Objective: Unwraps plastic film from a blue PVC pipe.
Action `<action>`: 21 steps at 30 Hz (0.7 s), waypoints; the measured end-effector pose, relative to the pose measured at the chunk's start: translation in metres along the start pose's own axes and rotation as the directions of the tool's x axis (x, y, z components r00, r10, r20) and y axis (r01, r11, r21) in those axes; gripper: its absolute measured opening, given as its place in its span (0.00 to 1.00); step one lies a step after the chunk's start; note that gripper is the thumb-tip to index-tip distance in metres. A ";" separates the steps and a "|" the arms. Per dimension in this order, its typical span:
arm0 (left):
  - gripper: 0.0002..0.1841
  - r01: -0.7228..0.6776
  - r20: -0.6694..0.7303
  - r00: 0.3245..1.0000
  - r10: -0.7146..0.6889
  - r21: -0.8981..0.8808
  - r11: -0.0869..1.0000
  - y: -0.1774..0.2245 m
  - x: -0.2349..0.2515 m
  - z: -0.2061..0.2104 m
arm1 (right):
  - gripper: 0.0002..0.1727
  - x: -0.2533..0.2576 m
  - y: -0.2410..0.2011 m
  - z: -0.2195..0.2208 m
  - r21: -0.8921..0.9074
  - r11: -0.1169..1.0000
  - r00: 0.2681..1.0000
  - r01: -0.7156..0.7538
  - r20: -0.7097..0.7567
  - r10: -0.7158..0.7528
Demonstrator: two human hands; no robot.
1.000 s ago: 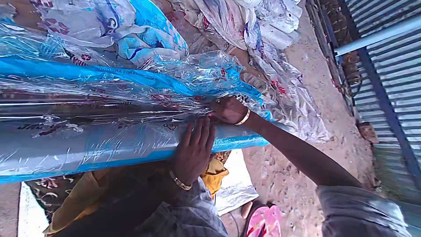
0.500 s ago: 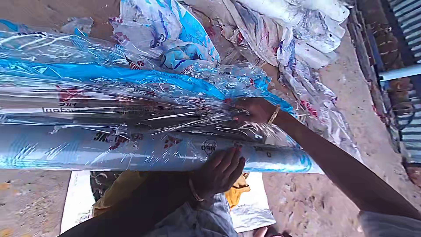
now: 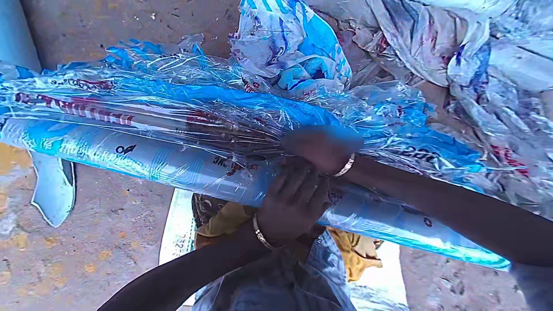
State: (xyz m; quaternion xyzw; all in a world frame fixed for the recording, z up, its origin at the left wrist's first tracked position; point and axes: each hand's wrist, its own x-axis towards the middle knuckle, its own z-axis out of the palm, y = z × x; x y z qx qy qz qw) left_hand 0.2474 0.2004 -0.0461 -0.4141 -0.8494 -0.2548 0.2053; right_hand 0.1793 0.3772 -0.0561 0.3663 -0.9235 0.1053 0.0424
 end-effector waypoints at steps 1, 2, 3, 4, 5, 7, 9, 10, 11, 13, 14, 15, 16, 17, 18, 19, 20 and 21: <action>0.27 0.046 0.031 0.998 -0.047 0.035 0.998 -0.007 -0.002 -0.003 | 0.07 0.000 0.005 0.008 -0.039 0.997 0.996 0.068 -0.064 -0.070; 0.33 0.071 0.067 0.995 -0.076 0.075 0.995 -0.010 -0.006 -0.005 | 0.08 0.002 0.010 0.014 -0.071 0.990 0.986 0.119 -0.111 -0.126; 0.37 0.079 0.090 0.992 -0.089 0.112 0.991 -0.010 -0.009 -0.004 | 0.11 0.003 0.015 0.019 -0.073 0.985 0.978 0.155 -0.133 -0.163; 0.39 0.085 0.099 0.990 -0.099 0.136 0.987 -0.008 -0.012 -0.003 | 0.14 0.004 0.018 0.023 -0.078 0.981 0.973 0.178 -0.138 -0.187; 0.39 0.088 0.094 0.990 -0.103 0.148 0.985 -0.007 -0.013 -0.003 | 0.20 0.005 0.022 0.028 -0.088 0.978 0.968 0.190 -0.148 -0.202; 0.36 0.089 0.061 0.993 -0.098 0.138 0.986 -0.007 -0.018 -0.002 | 0.25 0.007 0.036 0.039 -0.125 0.975 0.963 0.181 -0.179 -0.202; 0.32 0.096 0.038 0.994 -0.099 0.077 0.992 -0.004 -0.027 -0.003 | 0.25 0.005 0.049 0.054 -0.147 0.979 0.962 0.143 -0.213 -0.172; 0.30 0.095 0.031 0.995 -0.097 0.055 0.994 -0.003 -0.032 -0.003 | 0.26 0.005 0.052 0.060 -0.149 0.981 0.961 0.126 -0.226 -0.158; 0.27 0.090 0.019 0.996 -0.091 0.048 0.995 -0.004 -0.036 -0.002 | 0.28 0.005 0.053 0.063 -0.141 0.983 0.963 0.114 -0.226 -0.144; 0.25 0.055 -0.003 0.998 -0.055 0.063 0.996 -0.008 -0.039 -0.001 | 0.29 0.007 0.052 0.055 -0.088 0.992 0.981 0.086 -0.167 -0.100; 0.26 0.035 -0.016 0.999 -0.034 0.081 0.996 -0.010 -0.039 0.000 | 0.29 0.010 0.051 0.043 -0.009 0.998 0.993 0.059 -0.102 -0.060; 0.26 0.021 -0.039 0.999 -0.018 0.092 0.996 -0.011 -0.039 0.002 | 0.29 0.012 0.049 0.030 0.130 0.992 1.000 0.004 -0.007 -0.004; 0.26 0.011 -0.065 0.998 -0.005 0.095 0.995 -0.012 -0.040 0.004 | 0.28 0.015 0.048 0.017 0.283 0.957 0.995 -0.065 0.087 0.042; 0.26 0.000 -0.087 0.996 0.008 0.092 0.996 -0.012 -0.042 0.006 | 0.27 0.016 0.046 0.004 0.421 0.897 0.983 -0.136 0.172 0.068; 0.26 -0.011 -0.105 0.994 0.021 0.089 0.996 -0.012 -0.043 0.007 | 0.27 0.015 0.044 -0.007 0.513 0.841 0.975 -0.172 0.212 0.070; 0.26 -0.019 -0.118 0.993 0.030 0.090 0.996 -0.012 -0.045 0.009 | 0.29 0.013 0.043 -0.018 0.609 0.772 0.976 -0.183 0.208 0.067; 0.26 -0.022 -0.122 0.992 0.034 0.096 0.995 -0.011 -0.045 0.009 | 0.30 0.010 0.045 -0.028 0.691 0.704 0.983 -0.167 0.176 0.060; 0.26 -0.021 -0.124 0.992 0.034 0.102 0.995 -0.011 -0.044 0.008 | 0.31 0.008 0.047 -0.040 0.744 0.654 0.991 -0.134 0.111 0.076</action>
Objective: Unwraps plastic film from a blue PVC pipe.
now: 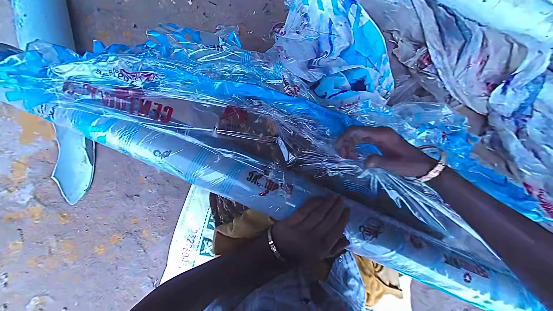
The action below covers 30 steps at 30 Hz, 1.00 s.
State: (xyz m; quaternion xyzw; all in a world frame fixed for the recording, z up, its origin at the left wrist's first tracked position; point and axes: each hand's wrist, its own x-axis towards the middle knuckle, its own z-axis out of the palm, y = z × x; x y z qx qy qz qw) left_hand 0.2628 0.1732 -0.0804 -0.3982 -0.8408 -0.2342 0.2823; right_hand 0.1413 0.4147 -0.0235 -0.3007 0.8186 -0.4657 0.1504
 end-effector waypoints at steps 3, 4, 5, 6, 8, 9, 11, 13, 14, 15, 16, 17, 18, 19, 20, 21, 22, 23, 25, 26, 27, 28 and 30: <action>0.26 0.011 0.009 1.000 -0.011 0.009 1.000 0.001 0.002 0.000 | 0.16 0.003 -0.037 -0.023 -0.086 0.988 0.977 0.124 -0.165 -0.137; 0.25 0.011 0.002 1.000 -0.011 0.013 1.000 0.001 0.002 0.001 | 0.11 0.008 -0.050 -0.017 -0.123 0.983 0.973 0.138 -0.167 -0.158; 0.25 0.009 -0.006 1.000 -0.009 0.015 1.000 0.001 0.002 0.002 | 0.08 0.012 -0.061 -0.003 -0.138 0.982 0.978 0.131 -0.144 -0.151; 0.25 0.007 -0.021 1.000 -0.007 0.013 1.000 0.001 0.002 0.003 | 0.08 0.016 -0.069 0.015 -0.158 0.983 0.987 0.099 -0.107 -0.116; 0.24 0.011 -0.083 0.997 -0.011 0.006 1.000 -0.001 0.006 0.006 | 0.12 0.023 -0.079 0.052 -0.178 0.984 0.999 -0.020 -0.046 0.012; 0.24 0.012 -0.114 0.993 -0.011 0.004 1.000 -0.002 0.007 0.006 | 0.15 0.027 -0.082 0.066 -0.161 0.983 0.996 -0.083 -0.034 0.079; 0.22 0.016 -0.127 0.992 -0.016 -0.006 1.000 -0.002 0.007 0.006 | 0.19 0.037 -0.084 0.084 -0.135 0.970 0.978 -0.205 -0.053 0.199; 0.21 0.023 -0.124 0.992 -0.027 -0.031 0.999 0.000 0.002 0.007 | 0.20 0.048 -0.086 0.095 -0.122 0.950 0.956 -0.287 -0.096 0.277; 0.21 0.024 -0.131 0.991 -0.028 -0.035 0.999 0.000 0.002 0.008 | 0.18 0.053 -0.087 0.099 -0.091 0.946 0.948 -0.311 -0.096 0.303; 0.21 0.025 -0.132 0.991 -0.029 -0.035 0.999 0.000 0.001 0.008 | 0.15 0.056 -0.089 0.102 -0.041 0.944 0.943 -0.326 -0.076 0.323; 0.21 0.026 -0.134 0.991 -0.030 -0.034 0.999 0.000 0.001 0.009 | 0.12 0.058 -0.090 0.102 0.010 0.940 0.939 -0.342 -0.041 0.342; 0.21 0.028 -0.132 0.991 -0.032 -0.032 0.999 0.000 0.001 0.009 | 0.11 0.059 -0.089 0.101 0.038 0.939 0.939 -0.343 -0.018 0.344; 0.21 0.027 -0.128 0.991 -0.031 -0.033 0.999 0.000 0.000 0.009 | 0.10 0.059 -0.087 0.098 0.017 0.948 0.947 -0.319 -0.015 0.319; 0.21 0.021 -0.114 0.993 -0.026 -0.046 0.999 0.001 -0.002 0.009 | 0.10 0.060 -0.083 0.093 -0.078 0.964 0.967 -0.255 -0.035 0.253; 0.21 0.005 -0.086 0.996 -0.011 -0.068 0.998 0.001 -0.003 0.006 | 0.10 0.062 -0.076 0.086 -0.264 0.954 0.989 -0.142 -0.084 0.124; 0.21 -0.025 -0.047 0.999 0.021 -0.094 0.995 0.002 -0.006 0.004 | 0.11 0.070 -0.065 0.075 -0.507 0.862 0.992 -0.006 -0.112 -0.058; 0.21 -0.062 -0.013 0.998 0.061 -0.116 0.991 0.000 -0.008 0.001 | 0.14 0.080 -0.053 0.063 -0.688 0.719 0.975 0.098 -0.077 -0.206; 0.21 -0.092 -0.002 0.996 0.092 -0.140 0.986 0.000 -0.010 -0.001 | 0.17 0.090 -0.041 0.052 -0.755 0.635 0.963 0.164 -0.017 -0.269; 0.21 -0.109 -0.010 0.994 0.109 -0.152 0.982 -0.004 -0.012 -0.001 | 0.19 0.108 -0.028 0.035 -0.658 0.736 0.983 0.163 0.045 -0.177; 0.21 -0.099 -0.013 0.995 0.098 -0.148 0.984 -0.005 -0.012 -0.001 | 0.16 0.116 -0.027 0.026 -0.514 0.852 0.995 0.102 0.066 -0.079; 0.22 -0.086 -0.015 0.996 0.085 -0.148 0.985 -0.005 -0.012 0.000 | 0.12 0.123 -0.025 0.016 -0.346 0.938 0.998 0.022 0.056 -0.003; 0.22 -0.075 -0.020 0.997 0.072 -0.152 0.986 -0.006 -0.011 0.000 | 0.10 0.130 -0.023 0.009 -0.151 0.987 0.998 -0.060 -0.019 0.058; 0.22 -0.063 -0.021 0.998 0.060 -0.154 0.986 -0.006 -0.008 0.000 | 0.09 0.137 -0.029 -0.010 0.099 0.985 0.971 -0.140 -0.181 0.157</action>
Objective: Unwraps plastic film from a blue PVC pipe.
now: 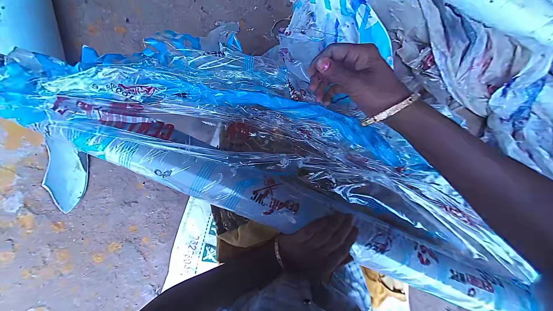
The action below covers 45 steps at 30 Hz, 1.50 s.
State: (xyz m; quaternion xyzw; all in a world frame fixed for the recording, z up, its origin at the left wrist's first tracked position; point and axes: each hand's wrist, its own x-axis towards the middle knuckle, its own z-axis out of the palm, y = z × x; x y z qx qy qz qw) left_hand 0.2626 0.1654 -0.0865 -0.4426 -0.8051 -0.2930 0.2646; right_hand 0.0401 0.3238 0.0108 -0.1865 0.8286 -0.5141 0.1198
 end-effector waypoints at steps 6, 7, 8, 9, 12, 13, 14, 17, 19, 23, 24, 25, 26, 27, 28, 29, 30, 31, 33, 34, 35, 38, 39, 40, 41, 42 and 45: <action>0.21 0.007 -0.005 1.000 -0.007 0.024 1.000 -0.001 0.009 0.002 | 0.35 -0.021 -0.037 0.057 -0.364 0.905 0.974 0.222 0.118 -0.192; 0.19 0.005 -0.004 1.000 -0.005 0.000 1.000 -0.001 0.008 0.001 | 0.39 -0.026 -0.041 0.080 -0.463 0.856 0.972 0.229 0.156 -0.176; 0.17 0.001 -0.006 1.000 -0.001 -0.055 0.999 -0.001 0.008 -0.002 | 0.38 -0.028 -0.043 0.098 -0.540 0.807 0.968 0.239 0.201 -0.152; 0.14 0.000 -0.019 1.000 -0.003 -0.119 0.993 -0.001 0.008 -0.009 | 0.32 -0.030 -0.044 0.111 -0.593 0.760 0.959 0.265 0.240 -0.147; 0.09 0.052 -0.070 0.995 -0.067 -0.194 0.980 -0.009 0.006 -0.046 | 0.18 -0.027 -0.029 0.122 -0.609 0.652 0.888 0.451 0.231 -0.399; 0.08 0.087 -0.112 0.988 -0.106 -0.164 0.983 -0.016 0.006 -0.057 | 0.17 -0.029 -0.028 0.120 -0.586 0.645 0.864 0.490 0.228 -0.449; 0.08 0.123 -0.162 0.976 -0.142 -0.120 0.985 -0.026 0.007 -0.066 | 0.17 -0.034 -0.029 0.116 -0.572 0.646 0.854 0.506 0.223 -0.471; 0.14 0.175 -0.180 0.969 -0.172 0.003 0.985 -0.061 0.009 -0.077 | 0.17 -0.050 -0.033 0.097 -0.540 0.676 0.862 0.502 0.254 -0.438; 0.15 0.143 -0.134 0.982 -0.135 0.056 0.988 -0.065 0.011 -0.068 | 0.18 -0.060 -0.028 0.082 -0.534 0.687 0.869 0.493 0.266 -0.417; 0.24 0.091 -0.015 0.996 -0.090 0.202 0.975 -0.058 0.010 -0.035 | 0.23 -0.071 -0.013 0.060 -0.556 0.702 0.894 0.446 0.242 -0.376; 0.25 0.108 -0.029 0.994 -0.104 0.229 0.967 -0.057 0.011 -0.029 | 0.24 -0.069 -0.009 0.058 -0.575 0.693 0.899 0.434 0.222 -0.378; 0.26 0.135 -0.053 0.991 -0.126 0.239 0.962 -0.054 0.011 -0.025 | 0.23 -0.066 -0.004 0.056 -0.594 0.688 0.905 0.417 0.198 -0.377; 0.27 0.170 -0.075 0.985 -0.157 0.232 0.958 -0.051 0.010 -0.022 | 0.22 -0.061 0.002 0.055 -0.598 0.700 0.916 0.391 0.176 -0.360; 0.27 0.196 -0.092 0.979 -0.180 0.223 0.955 -0.050 0.009 -0.021 | 0.21 -0.053 0.009 0.053 -0.592 0.721 0.928 0.360 0.151 -0.340; 0.26 0.215 -0.100 0.975 -0.198 0.214 0.953 -0.050 0.006 -0.021 | 0.20 -0.043 0.018 0.053 -0.579 0.747 0.941 0.327 0.124 -0.315; 0.25 0.233 -0.101 0.971 -0.217 0.196 0.953 -0.051 0.003 -0.022 | 0.18 -0.033 0.029 0.053 -0.565 0.771 0.952 0.294 0.105 -0.287; 0.24 0.251 -0.103 0.966 -0.236 0.178 0.951 -0.051 0.000 -0.023 | 0.17 -0.024 0.037 0.056 -0.545 0.796 0.962 0.264 0.088 -0.260; 0.24 0.265 -0.110 0.962 -0.250 0.161 0.951 -0.052 -0.002 -0.024 | 0.17 -0.019 0.043 0.059 -0.528 0.814 0.968 0.242 0.074 -0.240; 0.23 0.270 -0.139 0.958 -0.249 0.165 0.948 -0.054 -0.005 -0.022 | 0.18 -0.016 0.047 0.063 -0.510 0.828 0.970 0.235 0.070 -0.232; 0.23 0.263 -0.151 0.960 -0.237 0.183 0.947 -0.055 -0.005 -0.021 | 0.19 -0.015 0.043 0.059 -0.479 0.845 0.971 0.237 0.099 -0.216; 0.24 0.252 -0.162 0.962 -0.222 0.203 0.946 -0.056 -0.005 -0.020 | 0.19 -0.015 0.036 0.050 -0.403 0.889 0.973 0.217 0.159 -0.166; 0.23 0.237 -0.204 0.960 -0.191 0.229 0.944 -0.051 0.000 -0.012 | 0.09 -0.016 0.008 0.011 -0.065 0.996 0.971 0.059 0.235 -0.042; 0.22 0.242 -0.208 0.958 -0.196 0.227 0.943 -0.051 0.003 -0.010 | 0.09 -0.014 -0.003 -0.005 -0.043 0.997 0.985 0.058 0.165 -0.051; 0.22 0.250 -0.210 0.956 -0.204 0.223 0.942 -0.052 0.007 -0.010 | 0.11 -0.012 -0.013 -0.019 -0.088 0.991 0.992 0.105 0.077 -0.099; 0.21 0.260 -0.215 0.953 -0.213 0.221 0.940 -0.052 0.010 -0.009 | 0.12 -0.007 -0.025 -0.027 -0.180 0.969 0.985 0.170 0.012 -0.171; 0.21 0.265 -0.215 0.952 -0.219 0.218 0.939 -0.053 0.013 -0.009 | 0.13 -0.003 -0.036 -0.025 -0.261 0.940 0.973 0.220 -0.016 -0.232; 0.20 0.239 -0.169 0.964 -0.208 0.191 0.952 -0.053 0.018 -0.012 | 0.18 0.009 -0.062 0.038 -0.387 0.882 0.962 0.267 0.051 -0.269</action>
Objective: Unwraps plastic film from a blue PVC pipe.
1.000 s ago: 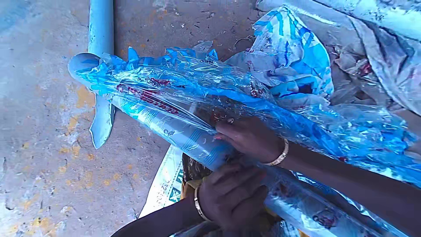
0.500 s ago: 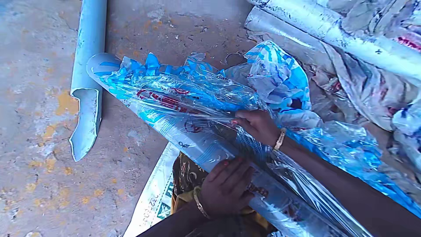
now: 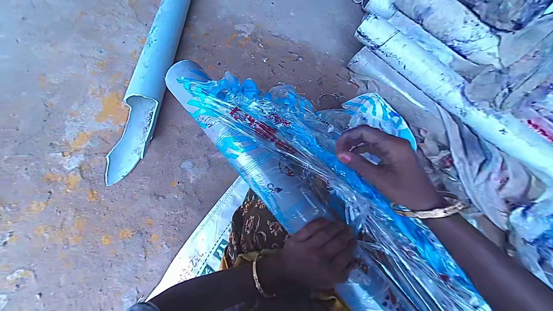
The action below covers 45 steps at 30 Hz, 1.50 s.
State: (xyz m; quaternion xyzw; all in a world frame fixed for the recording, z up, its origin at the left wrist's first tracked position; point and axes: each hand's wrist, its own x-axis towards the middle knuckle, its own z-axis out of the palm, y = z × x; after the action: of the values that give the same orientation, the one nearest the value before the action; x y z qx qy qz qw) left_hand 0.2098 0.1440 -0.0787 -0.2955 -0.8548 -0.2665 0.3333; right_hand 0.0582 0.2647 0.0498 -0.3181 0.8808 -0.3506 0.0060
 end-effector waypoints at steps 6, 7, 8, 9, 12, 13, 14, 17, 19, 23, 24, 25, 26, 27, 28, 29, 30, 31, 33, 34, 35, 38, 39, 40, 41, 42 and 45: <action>0.12 -0.082 -0.311 0.950 -0.035 -0.357 0.931 -0.039 0.024 -0.024 | 0.22 0.058 -0.012 0.099 -0.304 0.941 0.982 0.150 0.154 -0.107; 0.13 -0.015 -0.339 0.937 -0.085 -0.282 0.959 -0.057 0.032 -0.033 | 0.20 0.063 -0.001 0.104 -0.341 0.918 0.977 0.203 0.127 -0.169; 0.15 0.066 -0.338 0.932 -0.133 -0.201 0.977 -0.078 0.037 -0.040 | 0.18 0.066 0.009 0.108 -0.378 0.886 0.964 0.268 0.099 -0.249; 0.17 0.136 -0.309 0.934 -0.177 -0.150 0.979 -0.099 0.041 -0.043 | 0.13 0.066 0.015 0.110 -0.394 0.867 0.951 0.307 0.090 -0.296; 0.25 0.155 -0.128 0.976 -0.175 -0.151 0.976 -0.130 0.040 -0.045 | 0.07 0.068 0.026 0.107 -0.408 0.853 0.944 0.326 0.096 -0.315; 0.26 0.135 -0.075 0.986 -0.148 -0.158 0.978 -0.130 0.036 -0.043 | 0.11 0.071 0.031 0.104 -0.436 0.837 0.942 0.331 0.101 -0.320; 0.25 0.127 -0.048 0.990 -0.135 -0.147 0.981 -0.126 0.032 -0.040 | 0.14 0.072 0.035 0.101 -0.463 0.822 0.943 0.330 0.121 -0.310; 0.23 0.163 -0.109 0.978 -0.177 -0.128 0.978 -0.116 0.020 -0.034 | 0.18 0.083 0.052 0.103 -0.522 0.774 0.926 0.360 0.101 -0.363; 0.23 0.207 -0.129 0.966 -0.224 -0.132 0.969 -0.111 0.009 -0.034 | 0.19 0.089 0.055 0.105 -0.509 0.788 0.936 0.346 0.121 -0.332; 0.21 0.192 -0.197 0.954 -0.225 -0.171 0.966 -0.117 -0.005 -0.032 | 0.21 0.113 0.055 0.091 -0.280 0.951 0.964 0.133 0.259 -0.059; 0.21 0.168 -0.206 0.957 -0.203 -0.176 0.970 -0.118 -0.005 -0.032 | 0.21 0.120 0.056 0.082 -0.091 0.996 0.964 0.022 0.264 0.003; 0.22 0.143 -0.213 0.961 -0.178 -0.170 0.975 -0.119 -0.002 -0.031 | 0.22 0.129 0.049 0.072 0.091 0.993 0.968 -0.073 0.244 0.049; 0.21 0.127 -0.206 0.965 -0.161 -0.167 0.978 -0.118 0.000 -0.031 | 0.23 0.135 0.034 0.064 0.272 0.948 0.969 -0.166 0.222 0.107; 0.21 0.111 -0.200 0.969 -0.145 -0.171 0.979 -0.118 0.004 -0.031 | 0.22 0.139 0.017 0.057 0.359 0.910 0.970 -0.208 0.197 0.144; 0.20 0.097 -0.206 0.969 -0.135 -0.183 0.978 -0.118 0.008 -0.031 | 0.20 0.140 0.002 0.054 0.369 0.902 0.969 -0.225 0.183 0.166; 0.19 0.078 -0.233 0.964 -0.126 -0.204 0.976 -0.120 0.013 -0.032 | 0.16 0.138 -0.010 0.054 0.364 0.899 0.965 -0.244 0.181 0.189; 0.18 0.069 -0.290 0.948 -0.127 -0.204 0.977 -0.126 0.019 -0.034 | 0.12 0.138 -0.018 0.056 0.415 0.864 0.955 -0.285 0.195 0.221; 0.16 0.097 -0.375 0.914 -0.153 -0.166 0.981 -0.138 0.025 -0.040 | 0.12 0.139 -0.026 0.056 0.544 0.761 0.935 -0.354 0.232 0.269; 0.15 0.288 -0.581 0.767 -0.271 -0.065 0.955 -0.179 0.037 -0.063 | 0.23 0.147 -0.040 0.047 0.796 0.455 0.909 -0.399 0.280 0.309; 0.18 0.417 -0.634 0.689 -0.350 -0.049 0.908 -0.206 0.041 -0.081 | 0.25 0.155 -0.046 0.041 0.853 0.385 0.923 -0.352 0.250 0.291; 0.23 0.557 -0.613 0.632 -0.474 -0.067 0.828 -0.233 0.042 -0.100 | 0.23 0.166 -0.053 0.038 0.864 0.405 0.943 -0.298 0.202 0.263; 0.22 0.800 -0.415 0.441 -0.796 -0.219 0.558 -0.316 0.037 -0.129 | 0.16 0.187 -0.073 0.070 0.576 0.807 0.991 -0.129 0.096 0.089; 0.23 0.811 -0.392 0.408 -0.824 -0.259 0.525 -0.343 0.036 -0.125 | 0.22 0.191 -0.080 0.089 0.359 0.933 0.994 -0.035 0.106 -0.003; 0.26 0.804 -0.347 0.424 -0.837 -0.282 0.524 -0.361 0.036 -0.118 | 0.28 0.192 -0.087 0.110 0.146 0.988 0.990 0.054 0.123 -0.073; 0.28 0.783 -0.285 0.451 -0.845 -0.327 0.529 -0.369 0.038 -0.113 | 0.32 0.190 -0.095 0.130 -0.040 0.992 0.983 0.120 0.143 -0.114; 0.28 0.762 -0.239 0.463 -0.854 -0.385 0.521 -0.371 0.041 -0.111 | 0.35 0.189 -0.103 0.146 -0.202 0.968 0.978 0.152 0.176 -0.116; 0.28 0.746 -0.109 0.413 -0.904 -0.530 0.404 -0.365 0.052 -0.117 | 0.30 0.193 -0.108 0.178 -0.481 0.851 0.966 0.211 0.234 -0.108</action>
State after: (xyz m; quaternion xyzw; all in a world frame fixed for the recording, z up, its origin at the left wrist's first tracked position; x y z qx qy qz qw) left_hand -0.0223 -0.1651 -0.0612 0.1752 -0.7272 -0.6180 0.2419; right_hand 0.0059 -0.0135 0.0240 -0.4142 0.9069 -0.0751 -0.0186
